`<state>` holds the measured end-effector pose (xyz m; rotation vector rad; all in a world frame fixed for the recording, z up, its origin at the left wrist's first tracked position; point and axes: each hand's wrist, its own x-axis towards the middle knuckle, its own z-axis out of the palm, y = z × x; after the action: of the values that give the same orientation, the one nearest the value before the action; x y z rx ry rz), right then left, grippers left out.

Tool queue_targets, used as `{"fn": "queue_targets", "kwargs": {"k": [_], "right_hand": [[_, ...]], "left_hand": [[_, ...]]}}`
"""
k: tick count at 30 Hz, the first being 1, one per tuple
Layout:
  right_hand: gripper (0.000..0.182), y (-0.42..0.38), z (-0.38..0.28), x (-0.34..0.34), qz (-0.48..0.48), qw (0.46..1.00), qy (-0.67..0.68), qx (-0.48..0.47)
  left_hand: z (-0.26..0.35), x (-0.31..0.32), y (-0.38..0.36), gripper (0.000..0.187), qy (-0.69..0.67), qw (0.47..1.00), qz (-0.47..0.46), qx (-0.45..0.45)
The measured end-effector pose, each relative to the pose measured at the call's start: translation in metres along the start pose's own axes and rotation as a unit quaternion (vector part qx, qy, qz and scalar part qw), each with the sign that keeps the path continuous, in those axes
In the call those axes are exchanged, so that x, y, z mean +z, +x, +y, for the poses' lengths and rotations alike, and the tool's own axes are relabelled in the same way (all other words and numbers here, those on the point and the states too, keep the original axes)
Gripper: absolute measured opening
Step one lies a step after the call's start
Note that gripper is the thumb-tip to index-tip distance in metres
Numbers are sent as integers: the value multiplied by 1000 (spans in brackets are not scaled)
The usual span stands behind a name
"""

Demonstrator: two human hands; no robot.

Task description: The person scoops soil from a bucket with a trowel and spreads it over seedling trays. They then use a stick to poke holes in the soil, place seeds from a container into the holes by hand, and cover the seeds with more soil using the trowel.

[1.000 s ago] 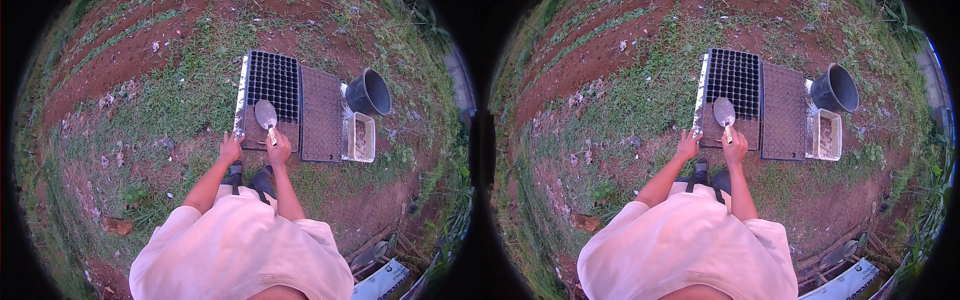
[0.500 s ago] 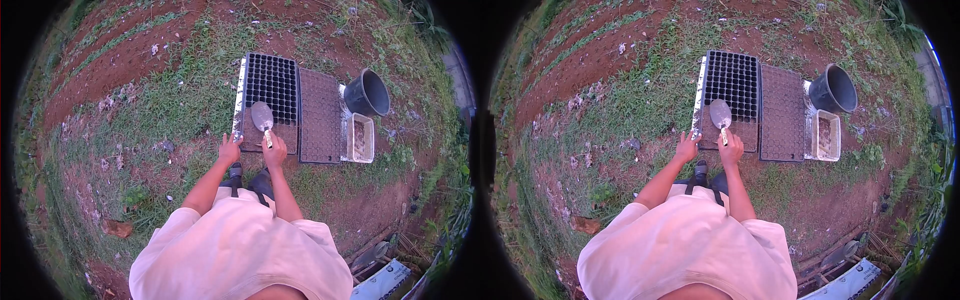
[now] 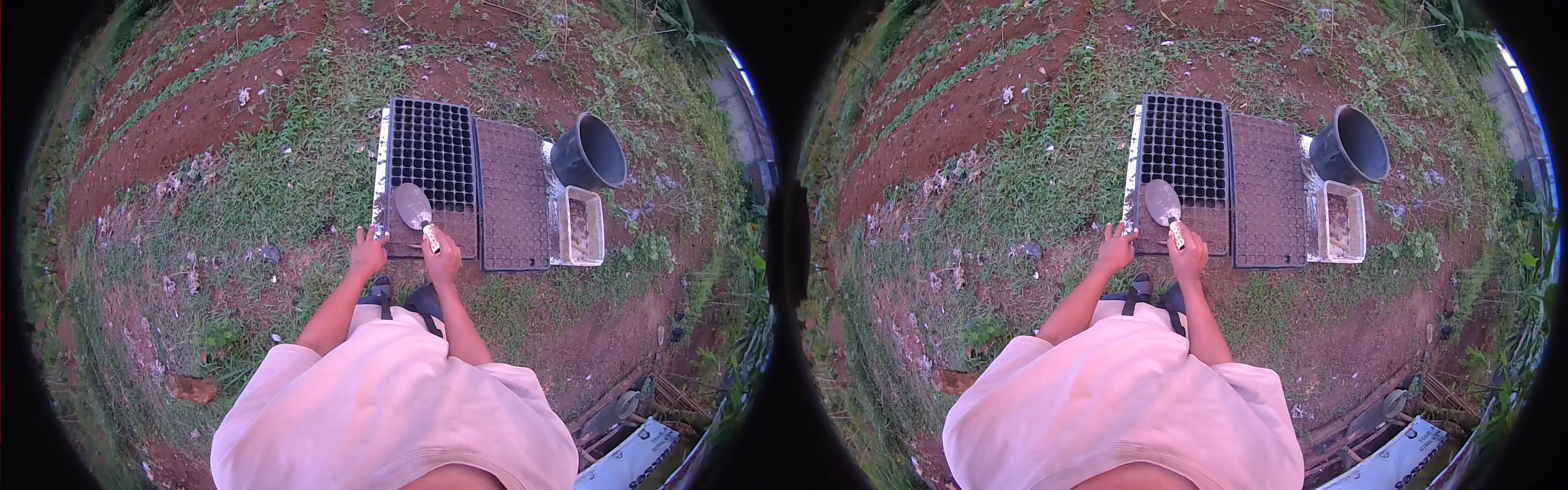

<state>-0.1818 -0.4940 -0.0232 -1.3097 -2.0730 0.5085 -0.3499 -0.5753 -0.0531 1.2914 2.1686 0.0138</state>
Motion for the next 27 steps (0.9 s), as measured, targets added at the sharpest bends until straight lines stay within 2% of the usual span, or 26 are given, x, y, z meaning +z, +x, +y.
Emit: {"fn": "queue_targets", "kwargs": {"k": [3, 5, 6, 7, 9, 11, 15, 20, 22, 27], "right_hand": [[27, 3, 6, -8, 47, 998, 35, 27], [26, 7, 11, -20, 75, 995, 56, 45], [24, 9, 14, -28, 64, 993, 67, 73], [22, 12, 17, -35, 54, 990, 78, 101], [20, 18, 22, -46, 81, 988, 71, 115], [20, 25, 30, -56, 118, 981, 113, 108], [20, 47, 61, -81, 159, 978, 87, 99], [22, 92, 131, -120, 206, 968, 99, 103], [22, 119, 163, -140, 218, 952, 172, 129], [21, 185, 243, -203, 244, 951, 170, 90]], "left_hand": [[7, -3, -2, 43, -25, 999, 47, -1], [9, 7, 7, 34, -130, 974, 184, 16], [18, 5, 8, 22, -169, 954, 246, 21], [25, 1, 12, 22, -168, 954, 245, 28], [41, -10, 20, 16, -204, 927, 307, 68], [61, -21, 29, 15, -216, 915, 326, 96], [112, -41, 46, 12, -264, 873, 382, 153], [194, -49, 83, 13, -271, 839, 435, 182], [233, -48, 102, 10, -311, 835, 421, 168], [352, -52, 142, 8, -375, 832, 381, 148]]}}
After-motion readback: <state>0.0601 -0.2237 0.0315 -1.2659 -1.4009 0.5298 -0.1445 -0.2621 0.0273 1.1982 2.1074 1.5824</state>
